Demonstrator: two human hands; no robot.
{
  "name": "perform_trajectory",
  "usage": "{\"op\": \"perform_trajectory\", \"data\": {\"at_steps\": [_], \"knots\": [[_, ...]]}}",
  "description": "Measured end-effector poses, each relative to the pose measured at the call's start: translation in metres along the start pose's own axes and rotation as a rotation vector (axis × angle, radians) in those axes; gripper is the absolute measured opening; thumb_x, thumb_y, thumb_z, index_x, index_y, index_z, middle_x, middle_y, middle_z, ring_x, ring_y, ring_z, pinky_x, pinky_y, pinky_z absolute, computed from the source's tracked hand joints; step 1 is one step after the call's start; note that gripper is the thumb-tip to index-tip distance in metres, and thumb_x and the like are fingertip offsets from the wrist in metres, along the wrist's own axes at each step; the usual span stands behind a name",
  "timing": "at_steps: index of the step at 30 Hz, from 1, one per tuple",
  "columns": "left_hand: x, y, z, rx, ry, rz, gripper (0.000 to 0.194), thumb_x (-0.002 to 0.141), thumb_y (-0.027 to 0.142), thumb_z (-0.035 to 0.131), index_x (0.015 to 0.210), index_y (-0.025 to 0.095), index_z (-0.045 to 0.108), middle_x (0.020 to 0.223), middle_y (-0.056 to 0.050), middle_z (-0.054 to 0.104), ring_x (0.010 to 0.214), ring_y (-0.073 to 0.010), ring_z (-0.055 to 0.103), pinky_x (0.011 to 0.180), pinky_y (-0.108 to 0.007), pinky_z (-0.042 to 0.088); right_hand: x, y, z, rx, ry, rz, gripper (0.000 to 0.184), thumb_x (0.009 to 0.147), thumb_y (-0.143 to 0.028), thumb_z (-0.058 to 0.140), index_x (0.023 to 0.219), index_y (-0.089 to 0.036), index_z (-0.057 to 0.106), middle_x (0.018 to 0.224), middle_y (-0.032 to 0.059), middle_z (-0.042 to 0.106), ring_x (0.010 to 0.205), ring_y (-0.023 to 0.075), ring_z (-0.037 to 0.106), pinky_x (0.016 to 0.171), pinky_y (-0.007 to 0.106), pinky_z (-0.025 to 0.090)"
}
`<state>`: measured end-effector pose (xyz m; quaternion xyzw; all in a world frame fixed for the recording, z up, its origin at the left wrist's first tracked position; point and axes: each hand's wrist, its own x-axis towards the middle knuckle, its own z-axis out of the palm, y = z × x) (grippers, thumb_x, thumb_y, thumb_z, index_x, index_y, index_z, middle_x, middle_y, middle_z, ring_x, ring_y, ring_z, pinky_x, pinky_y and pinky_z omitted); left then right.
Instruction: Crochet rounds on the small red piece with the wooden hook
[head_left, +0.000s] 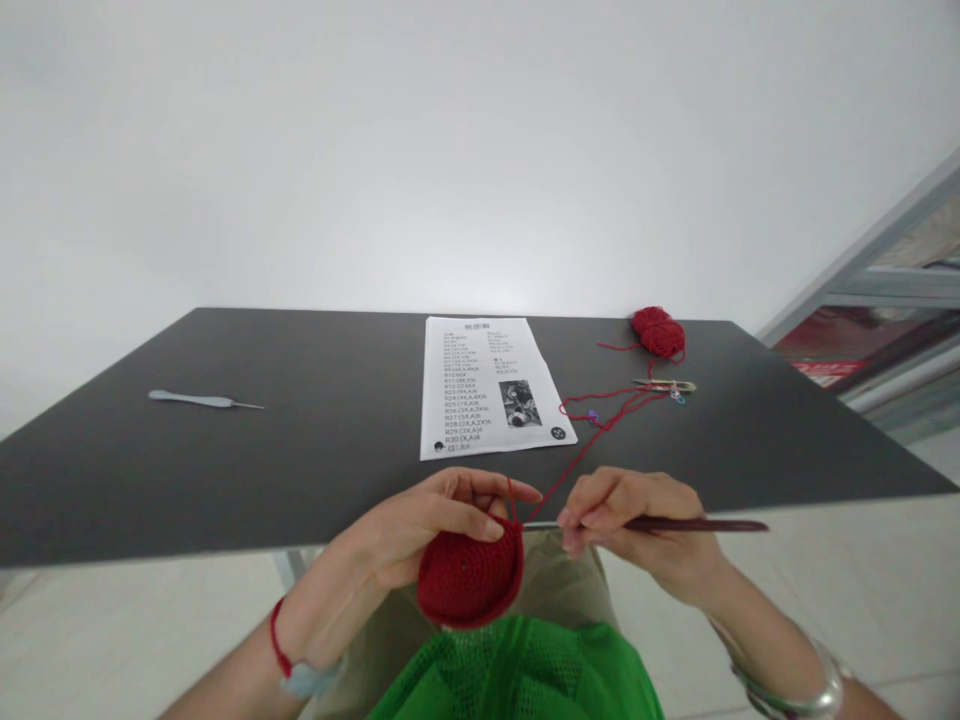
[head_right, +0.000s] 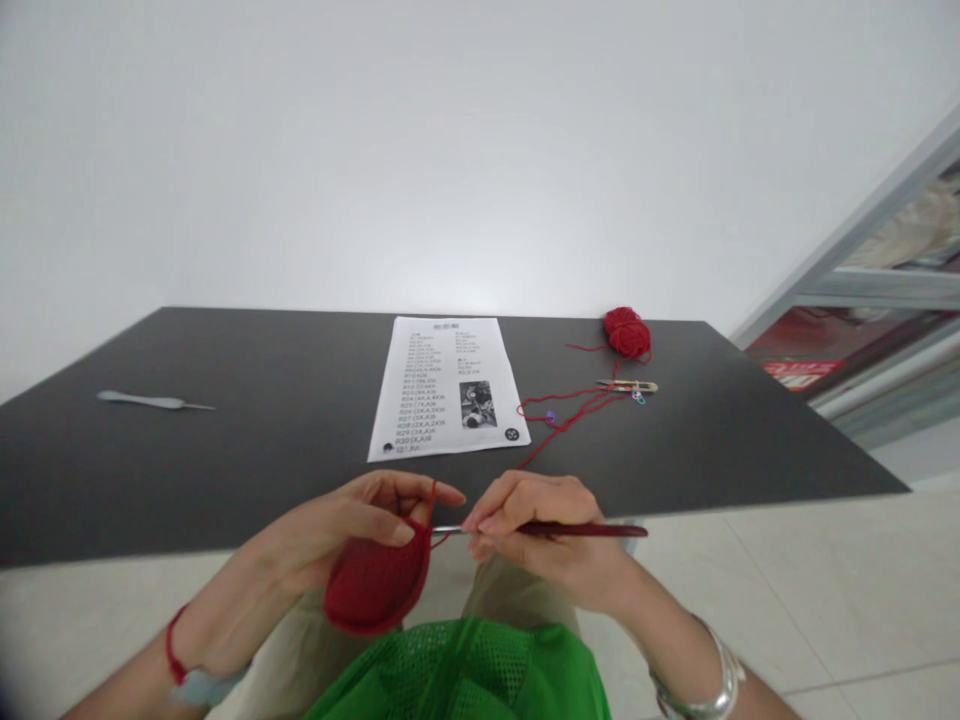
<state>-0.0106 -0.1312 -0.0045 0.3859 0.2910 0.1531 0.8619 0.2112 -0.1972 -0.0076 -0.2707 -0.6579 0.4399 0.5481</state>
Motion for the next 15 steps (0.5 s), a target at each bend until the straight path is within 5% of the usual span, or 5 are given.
{"op": "perform_trajectory", "data": {"at_steps": [5,10,15], "knots": [[-0.002,0.004,0.005,0.105,0.026,0.028,0.037,0.058,0.011,0.073,0.094,0.016,0.077,0.069,0.002,0.059,0.056,-0.0077,0.047,0.052,-0.020,0.033,0.008,0.007,0.001,0.278,0.066,0.202,0.006,0.078,-0.014,0.074,0.075,-0.019,0.072,0.078,0.0043,0.074,0.056,0.0142,0.071,0.050,0.027,0.062],[0.000,-0.005,0.016,0.328,0.265,0.280,0.038,0.065,0.016,0.070,0.103,0.015,0.071,0.069,0.003,0.058,0.058,-0.0095,0.049,0.055,-0.022,0.034,0.013,0.019,0.015,0.584,0.228,0.371,0.014,0.075,-0.019,0.078,0.069,-0.017,0.066,0.071,0.0000,0.072,0.051,0.0092,0.067,0.044,0.016,0.057],[0.008,-0.022,0.027,0.333,0.435,0.426,0.036,0.069,0.017,0.067,0.104,0.014,0.068,0.063,0.005,0.054,0.060,-0.0112,0.050,0.060,-0.024,0.038,0.003,0.028,0.041,0.581,0.497,0.337,0.013,0.080,-0.018,0.074,0.073,-0.019,0.063,0.077,-0.0021,0.071,0.061,0.0087,0.069,0.057,0.017,0.060]]}}
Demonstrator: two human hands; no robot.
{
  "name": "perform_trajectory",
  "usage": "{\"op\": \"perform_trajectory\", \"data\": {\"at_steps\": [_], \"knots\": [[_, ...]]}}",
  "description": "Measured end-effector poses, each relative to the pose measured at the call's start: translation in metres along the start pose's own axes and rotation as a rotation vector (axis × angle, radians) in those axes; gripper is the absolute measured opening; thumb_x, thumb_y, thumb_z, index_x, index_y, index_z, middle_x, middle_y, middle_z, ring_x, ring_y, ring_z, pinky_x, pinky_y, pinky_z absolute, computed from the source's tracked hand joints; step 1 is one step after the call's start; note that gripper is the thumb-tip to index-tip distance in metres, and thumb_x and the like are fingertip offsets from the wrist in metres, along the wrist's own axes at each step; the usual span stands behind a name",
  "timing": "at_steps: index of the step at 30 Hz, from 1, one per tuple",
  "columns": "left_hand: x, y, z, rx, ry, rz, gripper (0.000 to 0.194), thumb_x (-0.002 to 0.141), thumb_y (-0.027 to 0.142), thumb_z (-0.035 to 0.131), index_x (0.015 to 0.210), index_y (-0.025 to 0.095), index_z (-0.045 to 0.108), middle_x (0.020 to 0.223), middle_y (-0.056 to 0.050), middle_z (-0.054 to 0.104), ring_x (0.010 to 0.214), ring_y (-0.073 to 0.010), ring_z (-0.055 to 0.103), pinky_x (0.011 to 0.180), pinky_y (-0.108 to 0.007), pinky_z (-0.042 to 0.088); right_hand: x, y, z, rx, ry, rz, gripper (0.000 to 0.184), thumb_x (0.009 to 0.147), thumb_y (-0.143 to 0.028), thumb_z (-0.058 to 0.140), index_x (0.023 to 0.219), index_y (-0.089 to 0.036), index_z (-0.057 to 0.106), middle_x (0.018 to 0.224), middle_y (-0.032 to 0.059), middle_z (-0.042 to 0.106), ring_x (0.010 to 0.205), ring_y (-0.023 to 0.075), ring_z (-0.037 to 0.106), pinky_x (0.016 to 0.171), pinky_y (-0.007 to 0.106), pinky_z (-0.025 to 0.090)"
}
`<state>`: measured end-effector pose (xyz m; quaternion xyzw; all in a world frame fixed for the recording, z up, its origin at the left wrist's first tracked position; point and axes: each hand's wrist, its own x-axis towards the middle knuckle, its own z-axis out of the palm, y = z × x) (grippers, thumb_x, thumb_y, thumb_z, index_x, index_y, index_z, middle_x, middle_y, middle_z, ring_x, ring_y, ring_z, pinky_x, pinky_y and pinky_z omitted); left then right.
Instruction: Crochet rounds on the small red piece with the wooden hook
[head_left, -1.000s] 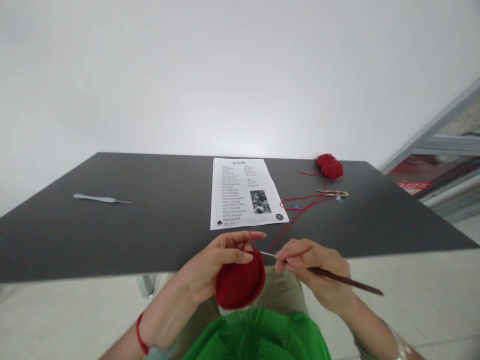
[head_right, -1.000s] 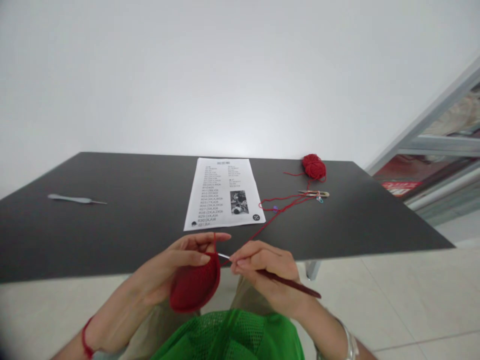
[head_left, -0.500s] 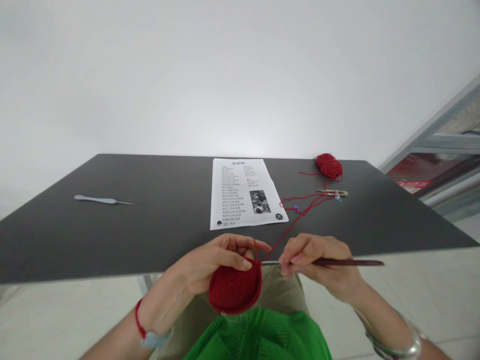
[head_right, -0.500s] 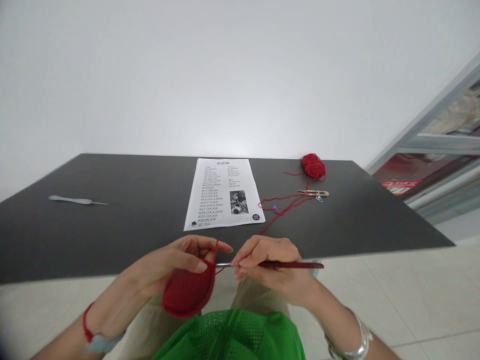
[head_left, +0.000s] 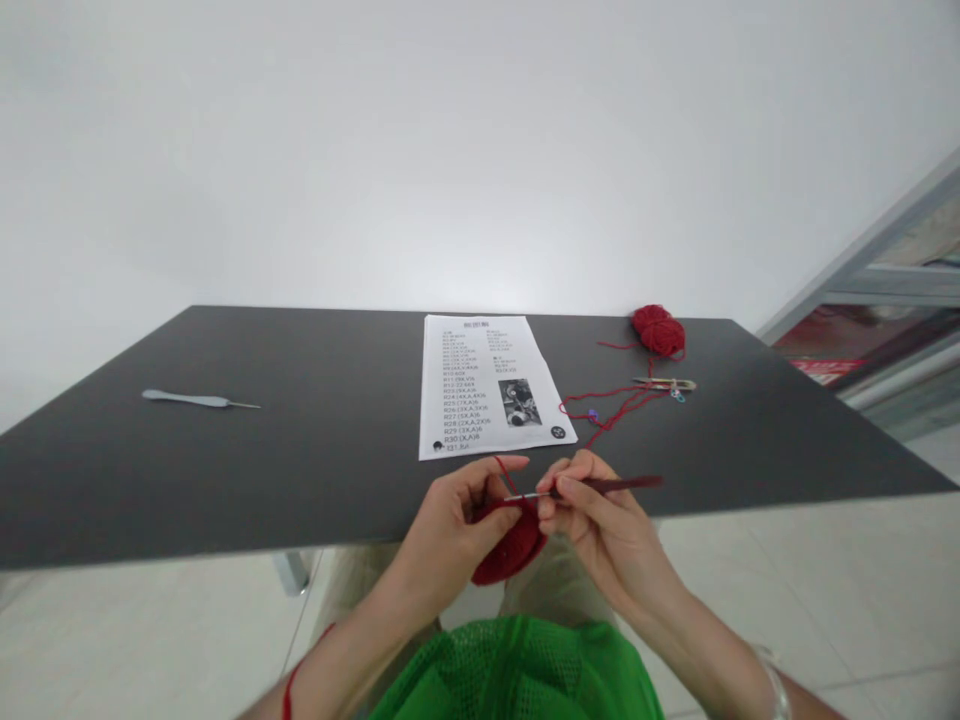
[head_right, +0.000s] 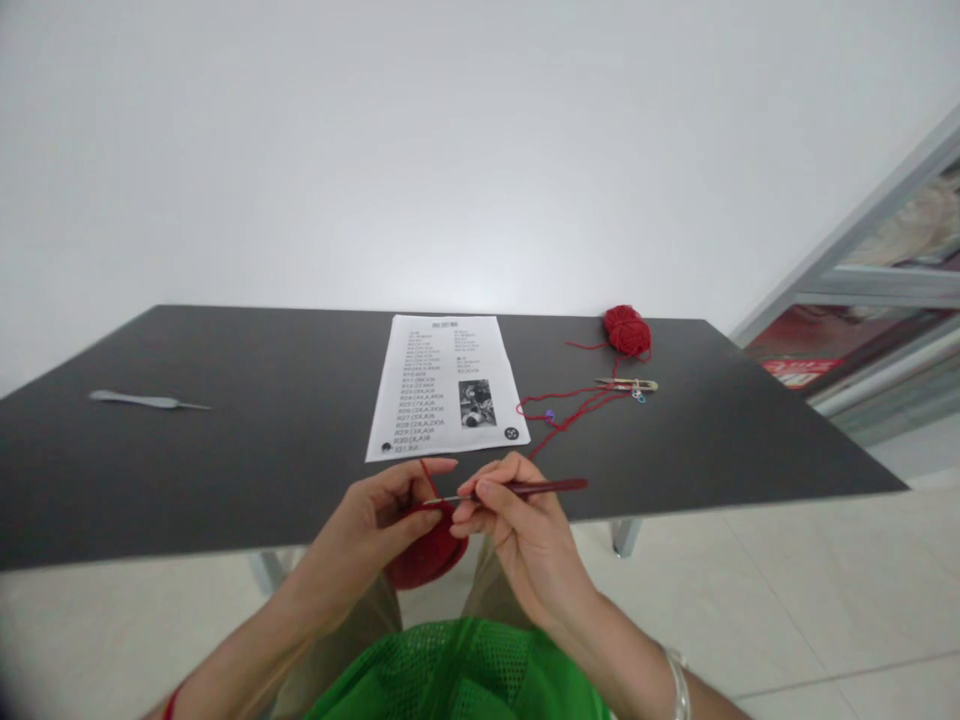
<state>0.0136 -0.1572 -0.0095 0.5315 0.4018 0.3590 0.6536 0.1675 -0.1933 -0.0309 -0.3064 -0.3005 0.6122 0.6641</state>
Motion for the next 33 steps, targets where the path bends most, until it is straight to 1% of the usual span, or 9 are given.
{"op": "perform_trajectory", "data": {"at_steps": [2,4,7,11,16,21,27,30,33], "knots": [[-0.001,-0.002,0.003,-0.059,0.010,-0.033,0.037,0.067,0.019,0.070,0.104,0.015,0.068,0.066,0.004,0.056,0.063,-0.0120,0.053,0.063,-0.025,0.040,-0.004,0.004,0.002,-0.045,0.026,-0.115,0.011,0.081,-0.018,0.073,0.075,-0.020,0.064,0.079,-0.0021,0.070,0.064,0.0099,0.070,0.060,0.020,0.061],[-0.002,-0.003,0.003,-0.114,0.017,-0.062,0.036,0.066,0.019,0.072,0.101,0.016,0.069,0.067,0.004,0.058,0.065,-0.0121,0.054,0.064,-0.025,0.041,-0.005,0.002,0.002,-0.101,-0.004,-0.190,0.010,0.080,-0.019,0.074,0.074,-0.020,0.065,0.079,-0.0014,0.070,0.062,0.0115,0.071,0.059,0.023,0.062],[-0.002,-0.002,0.001,-0.157,0.029,-0.072,0.034,0.064,0.018,0.074,0.097,0.016,0.070,0.067,0.004,0.059,0.064,-0.0114,0.054,0.063,-0.024,0.040,-0.002,-0.004,-0.005,-0.170,-0.105,-0.208,0.009,0.079,-0.020,0.075,0.074,-0.020,0.067,0.077,-0.0004,0.070,0.057,0.0128,0.069,0.053,0.026,0.061],[-0.002,-0.002,0.000,-0.168,0.053,-0.049,0.033,0.065,0.017,0.074,0.097,0.015,0.069,0.067,0.004,0.060,0.061,-0.0102,0.052,0.059,-0.023,0.038,-0.002,-0.010,-0.016,-0.332,-0.181,-0.270,0.006,0.082,-0.015,0.070,0.079,-0.020,0.070,0.081,0.0014,0.070,0.060,0.0137,0.070,0.056,0.028,0.060],[-0.002,-0.003,0.001,-0.173,0.041,-0.053,0.033,0.066,0.018,0.073,0.099,0.016,0.068,0.066,0.004,0.058,0.059,-0.0098,0.050,0.056,-0.023,0.036,-0.009,-0.009,-0.017,-0.529,-0.183,-0.437,0.017,0.084,-0.007,0.065,0.084,-0.023,0.071,0.080,0.0026,0.072,0.065,0.0159,0.071,0.060,0.030,0.058],[-0.002,-0.004,0.001,-0.195,0.031,-0.072,0.035,0.066,0.019,0.074,0.101,0.015,0.068,0.065,0.004,0.057,0.059,-0.0092,0.049,0.056,-0.022,0.034,-0.015,-0.002,-0.014,-0.633,-0.127,-0.542,0.023,0.084,-0.004,0.062,0.087,-0.025,0.071,0.076,0.0023,0.074,0.071,0.0174,0.070,0.063,0.031,0.058],[-0.002,-0.011,0.004,-0.192,0.065,-0.071,0.039,0.067,0.020,0.072,0.105,0.014,0.066,0.064,0.005,0.056,0.057,-0.0093,0.050,0.054,-0.021,0.036,-0.021,0.004,-0.008,-0.832,-0.086,-0.719,0.023,0.084,-0.002,0.060,0.087,-0.023,0.069,0.079,0.0027,0.073,0.070,0.0157,0.070,0.061,0.027,0.058],[-0.003,-0.014,0.008,-0.141,0.128,-0.024,0.038,0.068,0.020,0.070,0.106,0.014,0.065,0.062,0.006,0.055,0.056,-0.0098,0.049,0.053,-0.022,0.038,-0.024,0.008,-0.003,-1.001,-0.090,-0.826,0.018,0.085,-0.004,0.059,0.087,-0.020,0.067,0.083,0.0031,0.071,0.069,0.0127,0.070,0.060,0.020,0.057],[-0.006,-0.018,0.013,-0.055,0.175,0.038,0.037,0.070,0.020,0.066,0.107,0.013,0.066,0.060,0.006,0.054,0.054,-0.0099,0.048,0.052,-0.022,0.038,-0.025,0.014,-0.001,-1.117,-0.111,-0.848,0.016,0.087,-0.006,0.057,0.088,-0.021,0.065,0.084,0.0032,0.070,0.073,0.0132,0.070,0.063,0.020,0.058]]}}
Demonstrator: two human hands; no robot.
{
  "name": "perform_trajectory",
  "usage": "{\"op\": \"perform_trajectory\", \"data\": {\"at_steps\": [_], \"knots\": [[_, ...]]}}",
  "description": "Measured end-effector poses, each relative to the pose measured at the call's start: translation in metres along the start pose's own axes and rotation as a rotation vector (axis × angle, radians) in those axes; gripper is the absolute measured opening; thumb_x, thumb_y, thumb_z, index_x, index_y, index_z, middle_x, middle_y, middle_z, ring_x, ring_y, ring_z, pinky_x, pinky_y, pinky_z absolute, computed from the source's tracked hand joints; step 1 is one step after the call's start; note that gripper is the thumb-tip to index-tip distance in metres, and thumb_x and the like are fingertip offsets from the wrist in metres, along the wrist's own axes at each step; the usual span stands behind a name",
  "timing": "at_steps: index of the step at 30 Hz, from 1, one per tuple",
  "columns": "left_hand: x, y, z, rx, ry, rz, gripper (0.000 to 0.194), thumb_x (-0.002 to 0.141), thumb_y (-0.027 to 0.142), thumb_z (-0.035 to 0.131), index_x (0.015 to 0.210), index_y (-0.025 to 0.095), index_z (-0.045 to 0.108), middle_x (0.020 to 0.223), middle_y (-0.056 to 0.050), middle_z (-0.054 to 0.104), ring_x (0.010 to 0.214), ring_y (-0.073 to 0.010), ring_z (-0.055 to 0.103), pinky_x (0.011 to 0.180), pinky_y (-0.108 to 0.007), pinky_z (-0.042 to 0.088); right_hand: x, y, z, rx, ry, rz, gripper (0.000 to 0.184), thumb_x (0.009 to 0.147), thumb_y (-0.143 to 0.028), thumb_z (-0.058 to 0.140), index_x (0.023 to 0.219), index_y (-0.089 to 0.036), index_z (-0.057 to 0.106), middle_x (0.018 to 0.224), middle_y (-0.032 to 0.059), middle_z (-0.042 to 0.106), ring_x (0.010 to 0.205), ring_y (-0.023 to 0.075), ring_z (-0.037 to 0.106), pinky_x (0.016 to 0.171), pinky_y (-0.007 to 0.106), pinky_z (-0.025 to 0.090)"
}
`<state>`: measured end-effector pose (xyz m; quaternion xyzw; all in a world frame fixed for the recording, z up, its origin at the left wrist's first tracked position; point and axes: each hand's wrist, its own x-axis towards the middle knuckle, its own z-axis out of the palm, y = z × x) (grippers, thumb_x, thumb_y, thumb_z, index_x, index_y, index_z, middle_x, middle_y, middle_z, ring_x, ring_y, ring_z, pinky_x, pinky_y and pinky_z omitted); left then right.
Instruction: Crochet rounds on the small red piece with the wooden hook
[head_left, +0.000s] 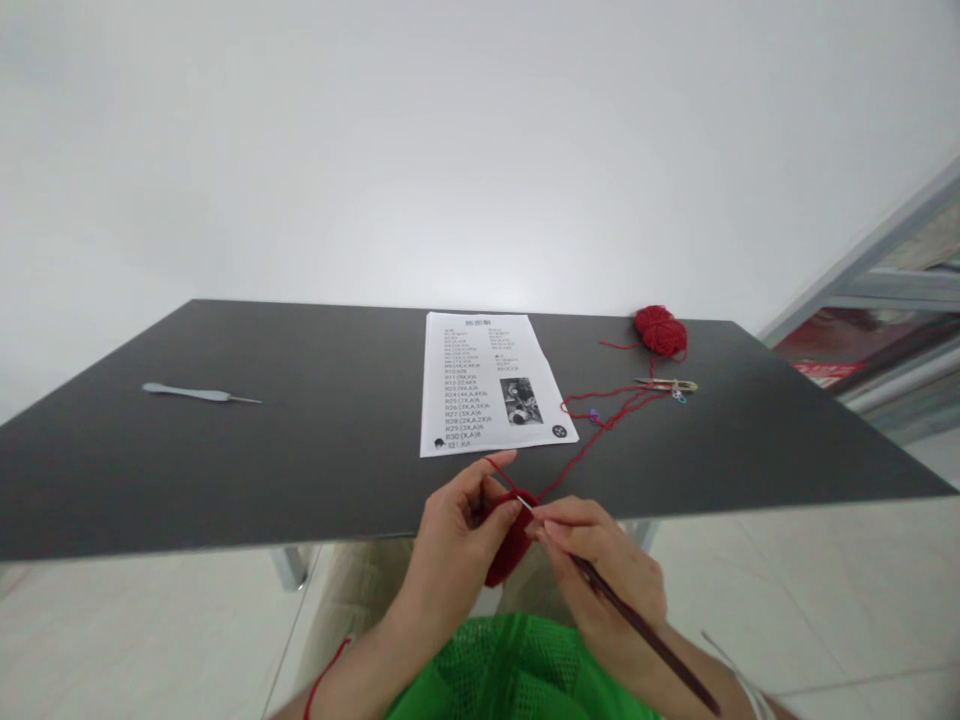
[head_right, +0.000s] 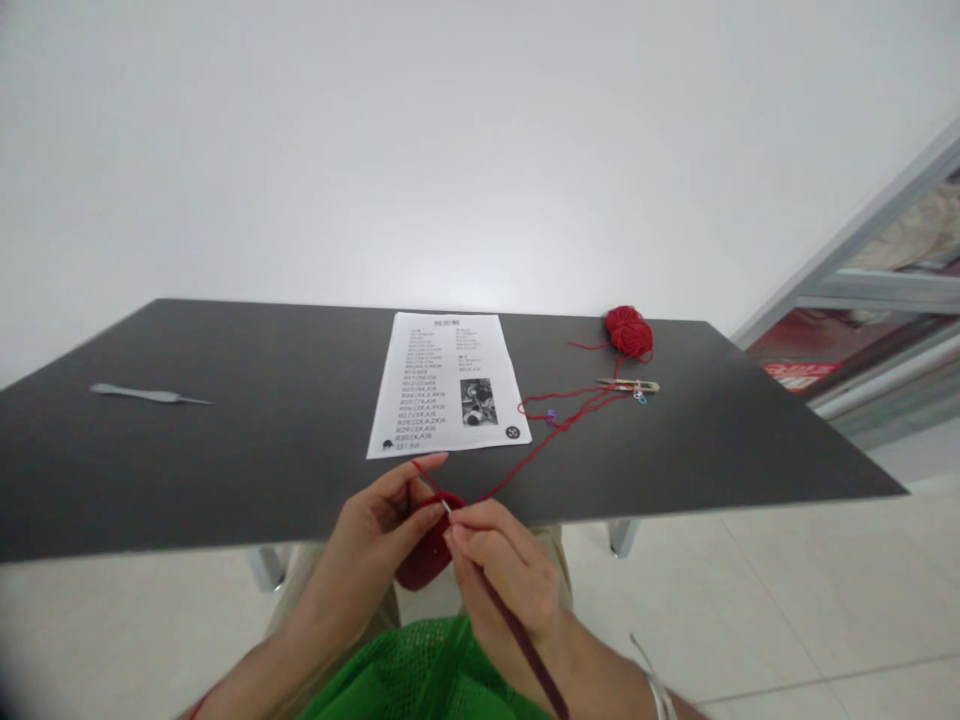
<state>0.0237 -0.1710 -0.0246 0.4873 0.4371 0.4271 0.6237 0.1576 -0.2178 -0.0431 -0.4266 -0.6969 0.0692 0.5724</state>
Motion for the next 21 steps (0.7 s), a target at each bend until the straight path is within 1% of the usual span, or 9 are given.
{"op": "perform_trajectory", "data": {"at_steps": [4,7,9,11,14,16,17,19,21], "knots": [[-0.004,-0.001,0.003,0.090,0.009,0.056,0.039,0.072,0.020,0.062,0.110,0.012,0.067,0.060,0.005,0.054,0.054,-0.0097,0.046,0.054,-0.023,0.039,-0.001,0.007,0.005,-0.009,-0.018,-0.013,0.018,0.090,-0.007,0.052,0.091,-0.022,0.062,0.086,0.0026,0.068,0.075,0.0131,0.068,0.065,0.021,0.057],[-0.002,0.003,0.001,0.091,-0.006,0.057,0.044,0.070,0.019,0.063,0.113,0.011,0.067,0.061,0.005,0.056,0.057,-0.0108,0.050,0.056,-0.023,0.041,0.002,0.014,0.005,-0.035,-0.022,-0.079,0.016,0.090,-0.008,0.054,0.095,-0.023,0.061,0.090,0.0033,0.064,0.077,0.0131,0.065,0.064,0.022,0.056],[0.000,0.006,0.000,0.089,-0.029,0.064,0.045,0.069,0.018,0.064,0.113,0.013,0.068,0.061,0.005,0.057,0.058,-0.0111,0.051,0.057,-0.023,0.042,0.003,0.018,0.006,-0.031,-0.023,-0.080,0.016,0.089,-0.008,0.056,0.093,-0.023,0.060,0.087,0.0019,0.060,0.073,0.0122,0.063,0.061,0.022,0.054],[0.002,0.010,-0.001,0.121,-0.039,0.095,0.036,0.069,0.015,0.064,0.104,0.016,0.073,0.062,0.004,0.060,0.059,-0.0113,0.054,0.058,-0.022,0.044,0.004,0.019,0.009,0.007,-0.008,-0.046,0.016,0.088,-0.007,0.057,0.091,-0.023,0.058,0.083,0.0001,0.057,0.069,0.0113,0.059,0.059,0.021,0.052],[0.006,0.014,-0.002,0.150,-0.056,0.102,0.020,0.069,0.011,0.063,0.081,0.018,0.077,0.063,0.002,0.065,0.057,-0.0106,0.056,0.055,-0.020,0.045,0.007,0.019,0.013,0.089,0.029,-0.017,0.019,0.087,-0.004,0.057,0.090,-0.023,0.057,0.079,-0.0013,0.055,0.067,0.0109,0.057,0.059,0.021,0.049],[0.009,0.014,-0.004,0.052,-0.072,0.046,0.013,0.071,0.012,0.065,0.076,0.018,0.076,0.059,0.002,0.066,0.051,-0.0091,0.055,0.049,-0.018,0.044,0.014,0.020,0.012,0.148,-0.016,-0.011,0.019,0.086,-0.007,0.059,0.094,-0.024,0.059,0.081,-0.0006,0.057,0.071,0.0121,0.058,0.062,0.022,0.050],[0.011,0.014,-0.007,-0.038,-0.071,0.016,0.010,0.071,0.014,0.068,0.076,0.019,0.076,0.059,0.002,0.067,0.050,-0.0086,0.056,0.048,-0.016,0.044,0.017,0.021,0.010,0.191,-0.048,0.007,0.020,0.085,-0.010,0.062,0.098,-0.025,0.059,0.087,0.0009,0.058,0.078,0.0137,0.060,0.067,0.024,0.052],[0.015,0.014,-0.015,-0.270,-0.041,-0.022,0.008,0.068,0.018,0.076,0.075,0.018,0.076,0.068,0.000,0.072,0.057,-0.0089,0.062,0.055,-0.015,0.050,0.025,0.025,0.005,0.320,-0.068,0.091,0.026,0.086,-0.022,0.064,0.111,-0.026,0.059,0.105,0.0057,0.059,0.098,0.0185,0.060,0.084,0.031,0.052],[0.018,0.017,-0.023,-0.504,-0.035,-0.057,0.016,0.061,0.018,0.083,0.074,0.018,0.075,0.072,-0.001,0.074,0.061,-0.0092,0.066,0.060,-0.015,0.053,0.031,0.030,0.002,0.453,-0.058,0.197,0.034,0.088,-0.030,0.060,0.121,-0.027,0.055,0.124,0.0091,0.054,0.117,0.0225,0.054,0.100,0.040,0.045]]}}
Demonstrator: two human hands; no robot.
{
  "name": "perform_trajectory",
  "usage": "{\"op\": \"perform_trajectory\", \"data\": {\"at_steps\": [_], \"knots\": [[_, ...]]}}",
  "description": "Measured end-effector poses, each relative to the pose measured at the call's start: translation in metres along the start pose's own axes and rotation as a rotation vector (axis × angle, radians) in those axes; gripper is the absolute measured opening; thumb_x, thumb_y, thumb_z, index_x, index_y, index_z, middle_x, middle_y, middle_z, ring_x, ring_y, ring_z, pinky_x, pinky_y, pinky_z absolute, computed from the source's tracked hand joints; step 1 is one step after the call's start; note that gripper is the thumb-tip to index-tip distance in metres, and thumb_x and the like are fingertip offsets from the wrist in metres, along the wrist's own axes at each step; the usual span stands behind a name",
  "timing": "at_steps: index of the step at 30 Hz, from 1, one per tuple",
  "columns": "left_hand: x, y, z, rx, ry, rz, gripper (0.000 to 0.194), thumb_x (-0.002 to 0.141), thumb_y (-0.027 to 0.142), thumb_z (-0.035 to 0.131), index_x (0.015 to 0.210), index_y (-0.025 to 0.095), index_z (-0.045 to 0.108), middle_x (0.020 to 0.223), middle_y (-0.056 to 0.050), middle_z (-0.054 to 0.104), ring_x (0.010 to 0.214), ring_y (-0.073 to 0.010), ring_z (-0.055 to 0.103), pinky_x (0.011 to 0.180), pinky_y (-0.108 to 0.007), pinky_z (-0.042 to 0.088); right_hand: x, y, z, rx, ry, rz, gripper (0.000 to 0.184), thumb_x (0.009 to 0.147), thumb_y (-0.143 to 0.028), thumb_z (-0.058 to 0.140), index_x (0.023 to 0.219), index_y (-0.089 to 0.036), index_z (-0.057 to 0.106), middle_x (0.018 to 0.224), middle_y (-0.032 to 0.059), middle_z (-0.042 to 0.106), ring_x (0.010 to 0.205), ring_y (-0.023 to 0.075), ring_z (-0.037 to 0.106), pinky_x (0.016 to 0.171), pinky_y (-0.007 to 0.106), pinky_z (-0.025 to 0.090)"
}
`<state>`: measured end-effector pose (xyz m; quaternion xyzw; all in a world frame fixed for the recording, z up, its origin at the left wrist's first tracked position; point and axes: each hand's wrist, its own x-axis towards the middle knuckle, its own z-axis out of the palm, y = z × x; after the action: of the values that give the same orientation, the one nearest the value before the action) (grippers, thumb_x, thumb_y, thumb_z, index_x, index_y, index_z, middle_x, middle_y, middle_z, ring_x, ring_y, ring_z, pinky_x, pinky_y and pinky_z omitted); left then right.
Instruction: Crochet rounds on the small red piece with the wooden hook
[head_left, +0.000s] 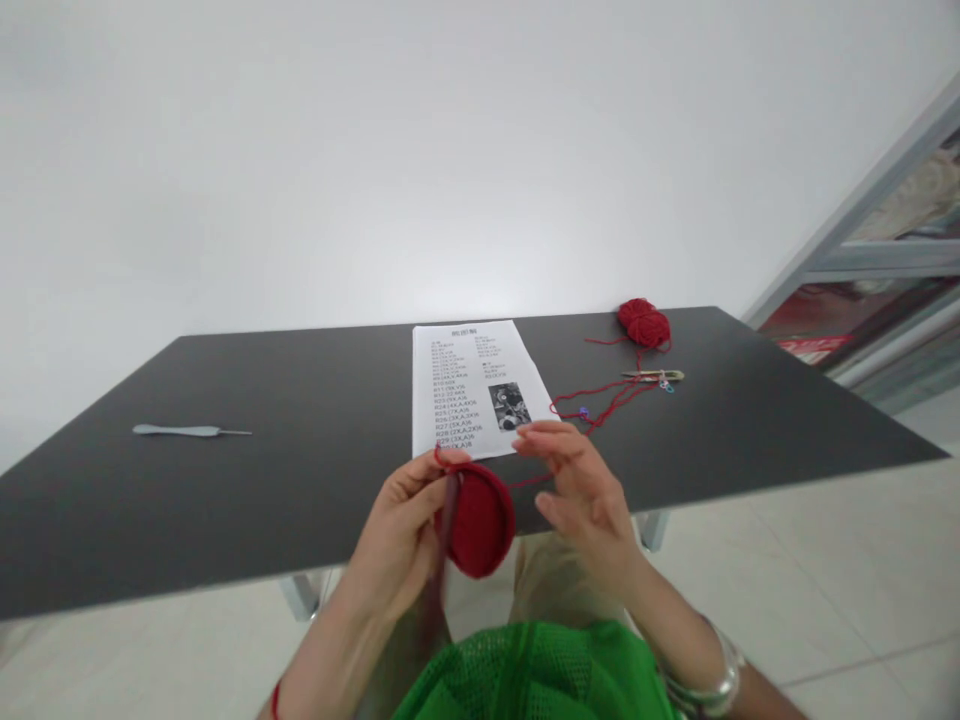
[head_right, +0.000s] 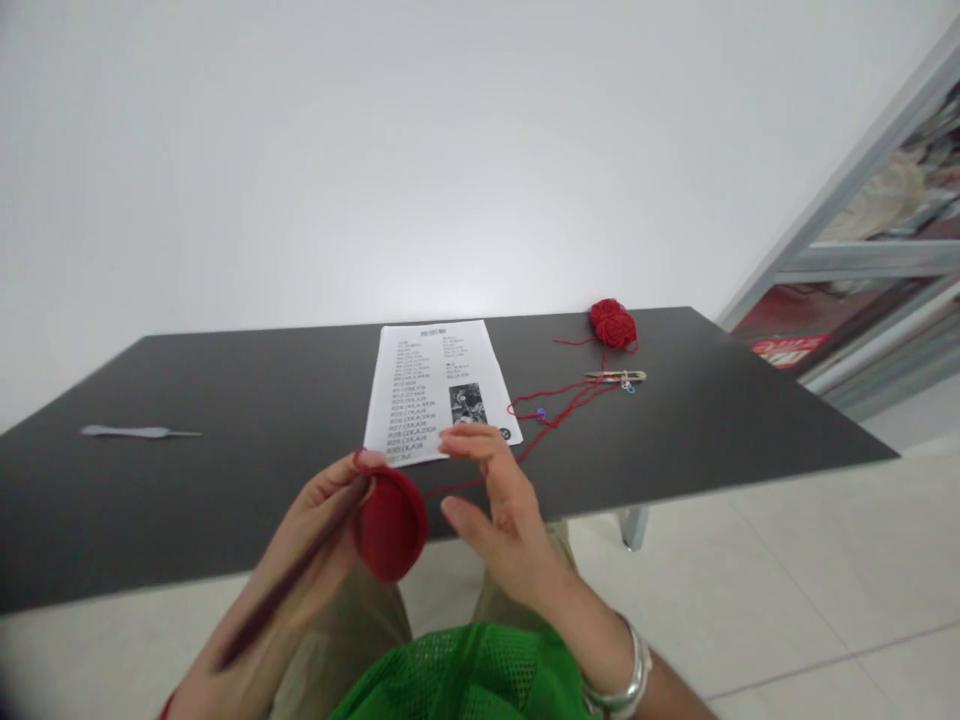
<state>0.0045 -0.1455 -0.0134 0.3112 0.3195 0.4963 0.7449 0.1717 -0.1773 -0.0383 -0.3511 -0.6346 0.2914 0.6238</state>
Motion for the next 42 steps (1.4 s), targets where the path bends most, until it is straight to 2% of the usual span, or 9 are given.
{"op": "perform_trajectory", "data": {"at_steps": [3,7,13,18,24,31,37,40,42], "knots": [[-0.001,0.011,-0.003,-0.274,-0.086,-0.031,0.022,0.056,0.012,0.086,0.073,0.017,0.073,0.064,0.003,0.068,0.059,-0.0085,0.065,0.066,-0.019,0.058,0.006,0.002,0.007,0.043,-0.181,0.153,0.042,0.086,-0.029,0.062,0.126,-0.025,0.052,0.121,0.0093,0.058,0.112,0.0220,0.057,0.100,0.041,0.044],[-0.004,0.023,-0.003,-0.522,-0.216,-0.012,0.019,0.065,0.005,0.079,0.076,0.018,0.069,0.059,0.007,0.062,0.054,-0.0056,0.061,0.080,-0.030,0.061,0.013,0.000,0.017,-0.125,-0.403,0.302,0.012,0.086,-0.028,0.061,0.088,-0.017,0.067,0.068,-0.0007,0.061,0.059,0.0125,0.053,0.057,0.025,0.044],[-0.008,0.039,-0.012,-0.647,-0.234,0.106,0.018,0.073,0.007,0.073,0.079,0.022,0.065,0.062,0.009,0.061,0.053,-0.0037,0.059,0.103,-0.051,0.048,0.035,-0.007,-0.035,-0.336,-0.475,0.276,0.023,0.091,-0.025,0.054,0.075,-0.018,0.069,0.067,0.0011,0.066,0.062,0.0150,0.058,0.057,0.025,0.044],[-0.010,0.037,-0.002,-0.678,-0.261,0.108,0.016,0.074,0.006,0.072,0.077,0.020,0.065,0.061,0.010,0.059,0.053,-0.0027,0.058,0.104,-0.049,0.048,0.029,-0.023,-0.018,-0.631,-0.074,-0.138,0.014,0.087,-0.011,0.054,0.094,-0.020,0.063,0.095,0.0081,0.066,0.091,0.0223,0.062,0.081,0.039,0.050],[-0.014,0.032,0.005,-0.611,-0.230,0.067,0.023,0.062,0.006,0.081,0.071,0.020,0.066,0.058,0.008,0.059,0.053,-0.0044,0.059,0.059,-0.012,0.056,0.015,-0.034,0.054,-0.550,-0.027,-0.295,0.012,0.087,-0.018,0.060,0.098,-0.020,0.059,0.099,0.0097,0.060,0.095,0.0243,0.056,0.082,0.041,0.051],[-0.014,0.023,-0.003,-0.526,-0.130,0.120,0.026,0.058,0.014,0.086,0.073,0.024,0.067,0.064,0.007,0.062,0.069,-0.0098,0.066,0.067,-0.016,0.056,0.019,-0.025,0.071,-0.521,0.006,-0.379,0.021,0.088,-0.012,0.053,0.104,-0.021,0.062,0.109,0.0108,0.059,0.107,0.0260,0.051,0.092,0.044,0.046],[-0.009,0.033,-0.009,-0.618,-0.166,0.087,0.028,0.058,0.009,0.086,0.071,0.024,0.067,0.062,0.010,0.064,0.068,-0.0062,0.066,0.075,-0.016,0.056,0.017,-0.050,0.050,-0.335,-0.079,-0.177,0.015,0.083,-0.016,0.060,0.069,-0.021,0.056,0.115,0.0085,0.058,0.114,0.0253,0.052,0.096,0.045,0.045],[-0.008,0.042,-0.012,-0.650,-0.177,0.128,0.027,0.060,0.010,0.085,0.070,0.025,0.066,0.060,0.013,0.063,0.066,-0.0052,0.064,0.102,-0.037,0.050,0.010,-0.063,0.023,-0.265,-0.190,-0.165,0.025,0.084,-0.018,0.062,0.062,-0.021,0.050,0.107,0.0073,0.063,0.109,0.0248,0.057,0.091,0.044,0.048],[-0.006,0.045,-0.015,-0.650,-0.168,0.164,0.027,0.061,0.011,0.085,0.070,0.026,0.066,0.060,0.013,0.062,0.064,-0.0056,0.063,0.110,-0.053,0.039,0.002,-0.067,0.005,-0.061,-0.320,-0.098,0.035,0.089,-0.024,0.059,0.058,-0.021,0.043,0.077,0.0023,0.065,0.078,0.0185,0.065,0.075,0.037,0.054]]}}
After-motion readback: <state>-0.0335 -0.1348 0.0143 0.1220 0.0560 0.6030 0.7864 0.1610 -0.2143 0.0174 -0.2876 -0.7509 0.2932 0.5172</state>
